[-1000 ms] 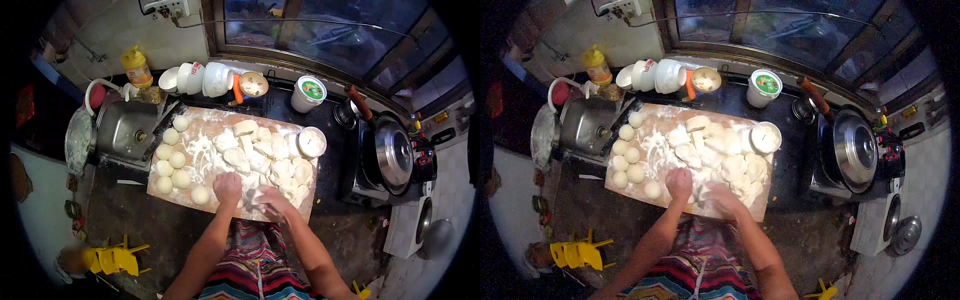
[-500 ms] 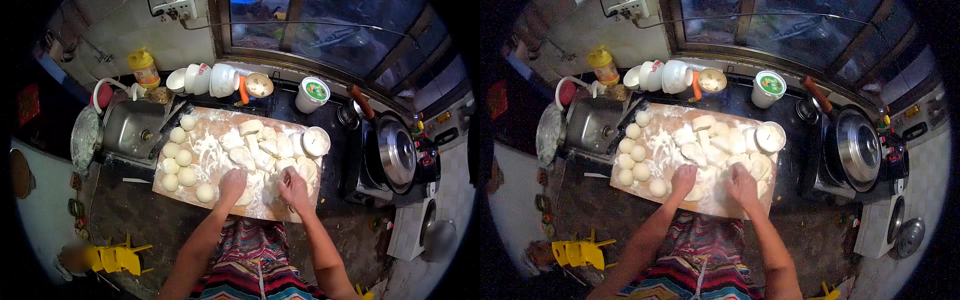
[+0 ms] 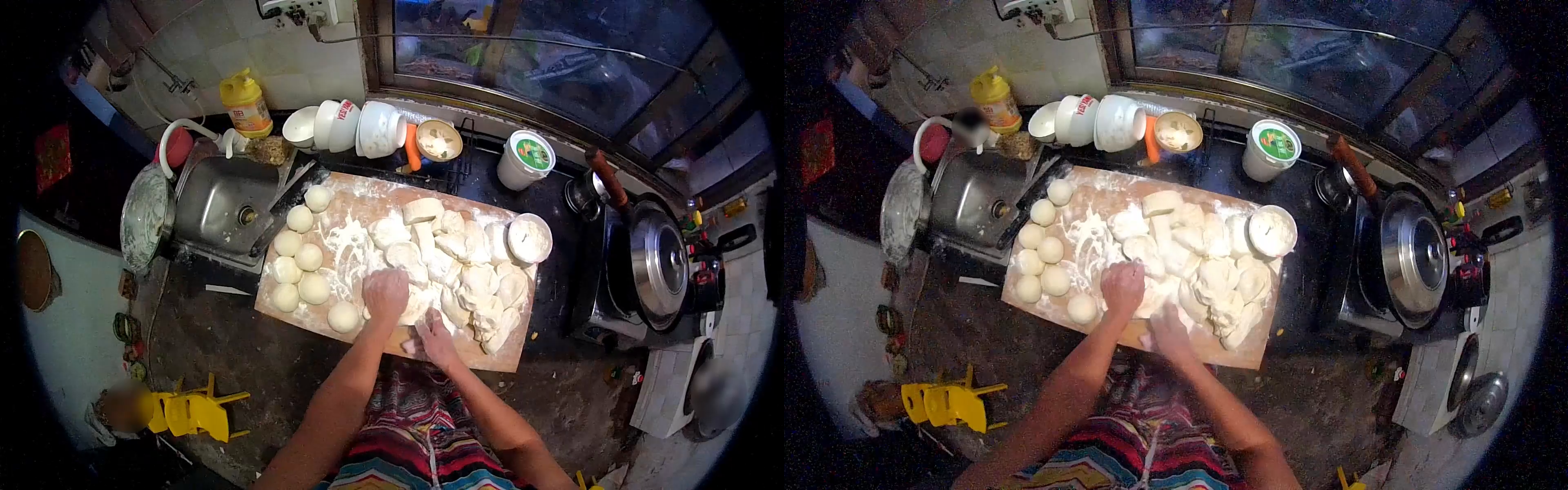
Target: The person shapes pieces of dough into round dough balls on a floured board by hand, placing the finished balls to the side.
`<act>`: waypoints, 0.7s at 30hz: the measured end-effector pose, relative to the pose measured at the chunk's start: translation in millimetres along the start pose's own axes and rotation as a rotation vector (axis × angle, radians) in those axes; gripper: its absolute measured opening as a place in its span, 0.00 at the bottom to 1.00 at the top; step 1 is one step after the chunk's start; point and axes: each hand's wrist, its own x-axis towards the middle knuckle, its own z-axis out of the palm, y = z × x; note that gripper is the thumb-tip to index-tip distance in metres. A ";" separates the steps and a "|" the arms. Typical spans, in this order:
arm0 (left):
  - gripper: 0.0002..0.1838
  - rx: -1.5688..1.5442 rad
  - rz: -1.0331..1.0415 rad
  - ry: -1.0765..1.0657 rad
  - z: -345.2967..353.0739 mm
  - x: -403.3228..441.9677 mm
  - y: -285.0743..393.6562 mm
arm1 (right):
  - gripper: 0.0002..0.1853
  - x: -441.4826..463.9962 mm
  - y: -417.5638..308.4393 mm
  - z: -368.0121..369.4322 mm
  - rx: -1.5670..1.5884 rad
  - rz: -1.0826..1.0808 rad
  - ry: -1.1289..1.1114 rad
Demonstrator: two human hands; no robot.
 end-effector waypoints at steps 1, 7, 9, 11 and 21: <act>0.09 0.070 0.069 0.015 4.1 -8.9 -1.6 | 0.28 11.4 19.1 4.2 0.220 0.074 -0.040; 0.09 -0.396 -0.487 -0.076 -15.4 -79.6 12.9 | 0.21 -1.6 37.3 -9.0 -0.578 -0.792 0.015; 0.07 0.233 -0.178 -0.144 18.6 -97.9 -4.1 | 0.22 -3.3 47.7 -5.5 -0.602 -0.790 -0.008; 0.07 0.098 0.094 -0.003 2.3 -59.4 -9.3 | 0.24 -8.3 32.3 -7.8 -0.505 -0.686 -0.030; 0.07 -0.099 0.280 0.022 11.5 -50.9 -30.2 | 0.21 37.1 30.9 -3.6 -0.463 -0.625 0.147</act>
